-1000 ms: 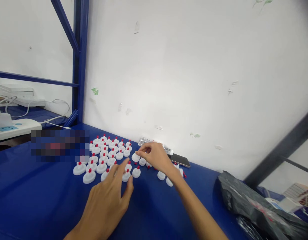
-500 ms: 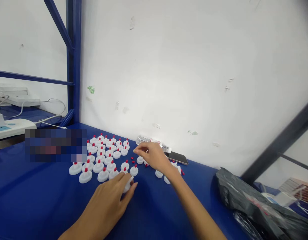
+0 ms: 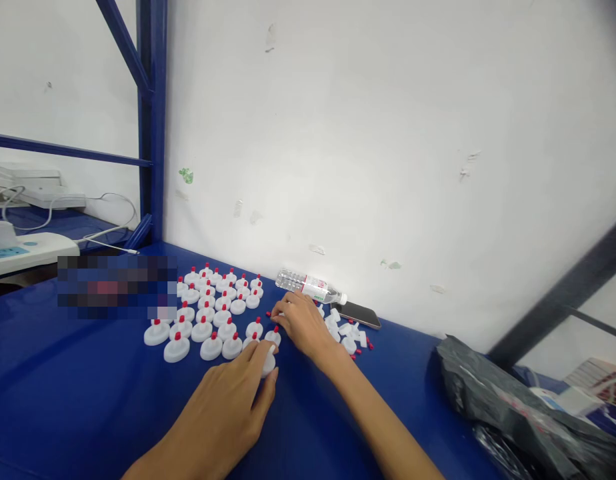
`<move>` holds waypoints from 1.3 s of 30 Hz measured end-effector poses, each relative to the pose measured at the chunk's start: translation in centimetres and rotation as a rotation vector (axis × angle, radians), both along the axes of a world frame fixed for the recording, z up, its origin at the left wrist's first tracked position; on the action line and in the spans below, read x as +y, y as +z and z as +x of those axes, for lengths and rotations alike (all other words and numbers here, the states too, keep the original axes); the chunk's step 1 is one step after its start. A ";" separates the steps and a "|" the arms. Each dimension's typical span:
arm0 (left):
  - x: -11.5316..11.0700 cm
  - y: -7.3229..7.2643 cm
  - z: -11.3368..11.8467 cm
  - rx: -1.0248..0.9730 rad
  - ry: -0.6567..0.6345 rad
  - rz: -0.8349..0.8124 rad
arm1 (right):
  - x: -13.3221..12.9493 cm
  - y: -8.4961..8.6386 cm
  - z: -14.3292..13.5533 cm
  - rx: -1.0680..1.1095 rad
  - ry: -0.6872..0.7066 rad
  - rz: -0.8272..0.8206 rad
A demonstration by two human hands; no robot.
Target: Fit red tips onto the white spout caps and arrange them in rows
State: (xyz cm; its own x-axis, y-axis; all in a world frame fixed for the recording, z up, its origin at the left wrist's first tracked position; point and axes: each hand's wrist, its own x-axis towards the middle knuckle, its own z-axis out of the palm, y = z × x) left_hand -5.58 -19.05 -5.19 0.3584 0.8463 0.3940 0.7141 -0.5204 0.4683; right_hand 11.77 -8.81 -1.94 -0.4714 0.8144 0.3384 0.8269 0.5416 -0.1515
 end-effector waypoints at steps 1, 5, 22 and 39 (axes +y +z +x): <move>0.1 0.1 0.0 0.012 0.026 -0.007 | 0.0 0.2 0.1 0.030 0.006 -0.001; 0.3 0.8 -0.1 0.037 0.117 -0.078 | -0.1 1.4 0.8 0.199 0.027 -0.001; 0.4 0.7 0.0 -0.011 0.096 -0.066 | -8.7 1.3 0.7 1.024 0.120 -0.456; 0.0 0.5 -0.2 -0.105 0.062 -0.034 | -8.7 -0.9 -0.3 1.101 0.110 -0.423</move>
